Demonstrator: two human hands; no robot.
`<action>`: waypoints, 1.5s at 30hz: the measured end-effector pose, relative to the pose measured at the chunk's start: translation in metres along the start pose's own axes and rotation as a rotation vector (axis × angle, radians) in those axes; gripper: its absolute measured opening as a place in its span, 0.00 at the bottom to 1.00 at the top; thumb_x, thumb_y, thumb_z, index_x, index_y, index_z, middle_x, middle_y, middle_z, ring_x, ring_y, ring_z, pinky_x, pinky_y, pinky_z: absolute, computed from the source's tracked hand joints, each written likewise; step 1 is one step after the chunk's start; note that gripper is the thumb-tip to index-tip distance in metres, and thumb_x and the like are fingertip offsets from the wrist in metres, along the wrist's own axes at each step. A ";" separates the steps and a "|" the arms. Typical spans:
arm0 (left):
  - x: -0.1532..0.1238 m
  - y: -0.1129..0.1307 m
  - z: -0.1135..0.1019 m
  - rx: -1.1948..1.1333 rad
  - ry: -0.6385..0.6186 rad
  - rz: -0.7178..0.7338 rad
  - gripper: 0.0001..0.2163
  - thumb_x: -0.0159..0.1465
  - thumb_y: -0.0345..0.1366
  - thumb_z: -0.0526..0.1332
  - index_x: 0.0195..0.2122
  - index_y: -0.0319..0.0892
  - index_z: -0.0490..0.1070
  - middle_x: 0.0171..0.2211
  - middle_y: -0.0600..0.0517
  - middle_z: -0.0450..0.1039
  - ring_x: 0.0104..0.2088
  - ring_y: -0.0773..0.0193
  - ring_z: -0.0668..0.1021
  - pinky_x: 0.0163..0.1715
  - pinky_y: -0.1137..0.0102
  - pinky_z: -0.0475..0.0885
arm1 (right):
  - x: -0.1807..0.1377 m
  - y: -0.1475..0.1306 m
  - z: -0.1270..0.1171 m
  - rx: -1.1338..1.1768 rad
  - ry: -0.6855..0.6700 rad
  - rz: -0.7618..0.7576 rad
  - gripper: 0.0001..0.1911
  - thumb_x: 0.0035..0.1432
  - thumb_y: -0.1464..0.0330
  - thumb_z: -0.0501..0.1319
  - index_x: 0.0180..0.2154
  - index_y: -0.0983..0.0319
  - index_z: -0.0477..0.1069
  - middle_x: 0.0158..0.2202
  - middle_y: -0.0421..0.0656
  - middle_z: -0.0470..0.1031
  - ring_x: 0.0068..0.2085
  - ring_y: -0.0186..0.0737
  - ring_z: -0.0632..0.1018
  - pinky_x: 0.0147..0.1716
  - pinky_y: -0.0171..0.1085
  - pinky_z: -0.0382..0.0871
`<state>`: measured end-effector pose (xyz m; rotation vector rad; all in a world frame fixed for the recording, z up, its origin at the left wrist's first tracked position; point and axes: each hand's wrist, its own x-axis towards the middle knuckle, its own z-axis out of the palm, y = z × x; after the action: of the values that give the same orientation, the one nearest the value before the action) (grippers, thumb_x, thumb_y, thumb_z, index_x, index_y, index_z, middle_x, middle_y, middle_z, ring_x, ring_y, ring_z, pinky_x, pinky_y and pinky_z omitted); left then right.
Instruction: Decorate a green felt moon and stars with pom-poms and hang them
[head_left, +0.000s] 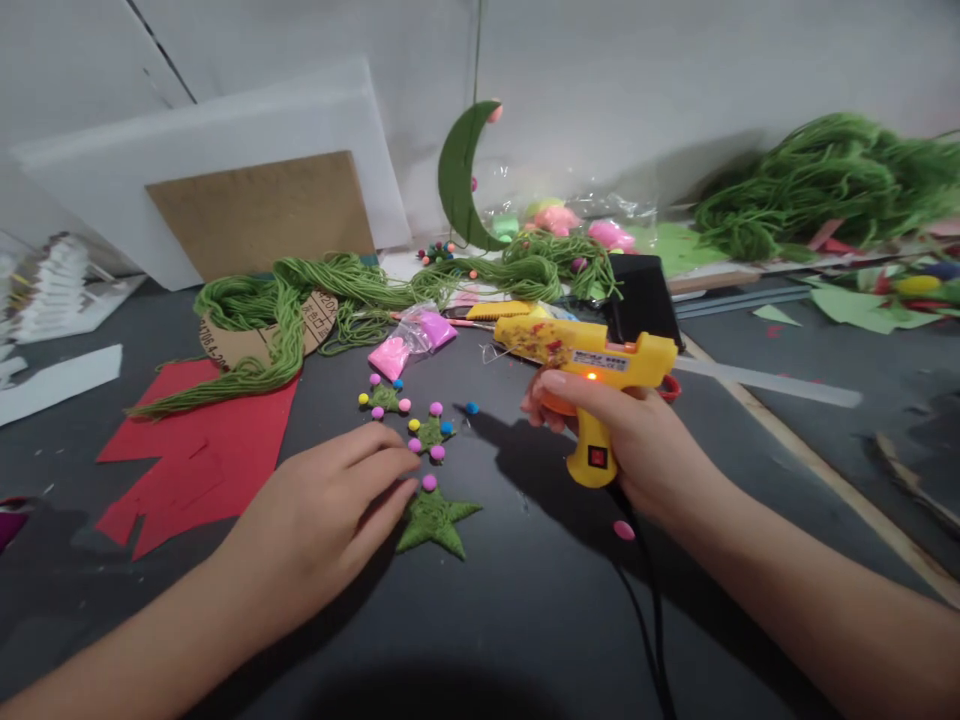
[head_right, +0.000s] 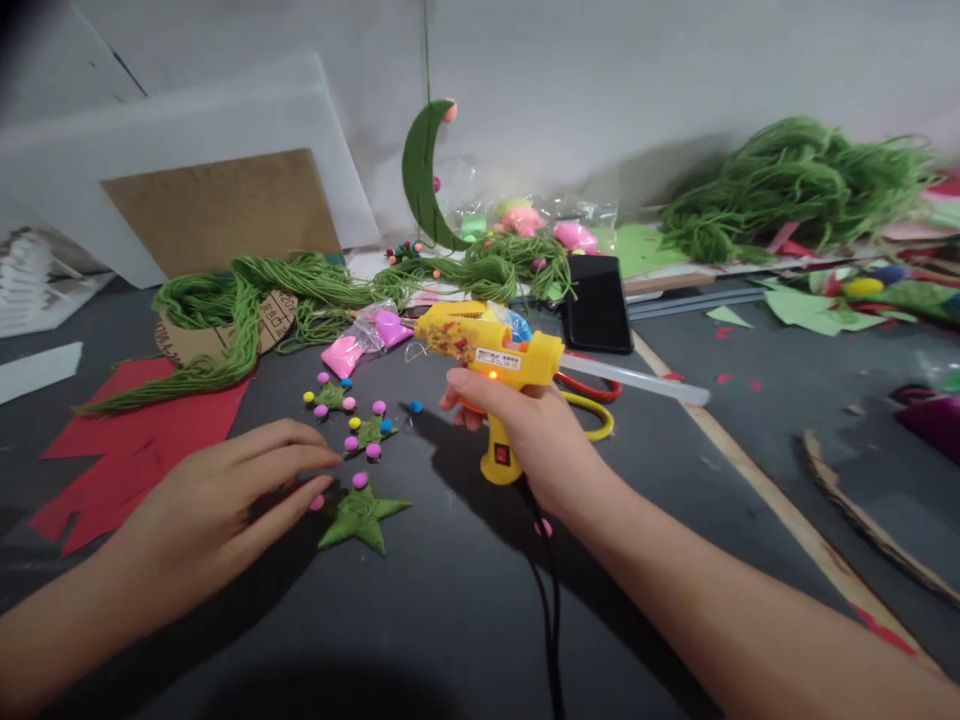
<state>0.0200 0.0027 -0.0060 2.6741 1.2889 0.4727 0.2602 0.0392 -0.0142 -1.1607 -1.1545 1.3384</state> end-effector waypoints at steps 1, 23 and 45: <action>0.011 0.001 -0.002 0.004 -0.017 0.035 0.09 0.65 0.33 0.51 0.40 0.42 0.71 0.39 0.50 0.73 0.37 0.66 0.76 0.37 0.71 0.70 | 0.000 -0.001 0.001 0.016 -0.001 0.012 0.09 0.49 0.63 0.65 0.24 0.62 0.70 0.25 0.39 0.72 0.27 0.34 0.70 0.27 0.33 0.63; 0.098 0.001 0.046 0.229 -0.240 0.079 0.12 0.62 0.27 0.50 0.39 0.35 0.73 0.37 0.44 0.71 0.37 0.58 0.75 0.35 0.66 0.69 | -0.003 0.001 -0.003 -0.075 0.010 -0.001 0.10 0.50 0.62 0.63 0.25 0.63 0.72 0.26 0.40 0.73 0.26 0.32 0.68 0.27 0.32 0.62; -0.017 -0.008 0.008 -1.751 0.098 -1.007 0.04 0.53 0.30 0.67 0.31 0.39 0.77 0.28 0.49 0.76 0.27 0.71 0.76 0.29 0.80 0.73 | -0.029 -0.009 0.014 -0.405 -0.392 -0.017 0.09 0.52 0.63 0.61 0.35 0.59 0.75 0.30 0.41 0.77 0.31 0.39 0.77 0.28 0.31 0.72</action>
<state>0.0074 -0.0054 -0.0191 0.5152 1.0749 0.8896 0.2490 0.0102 -0.0020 -1.1929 -1.7778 1.3959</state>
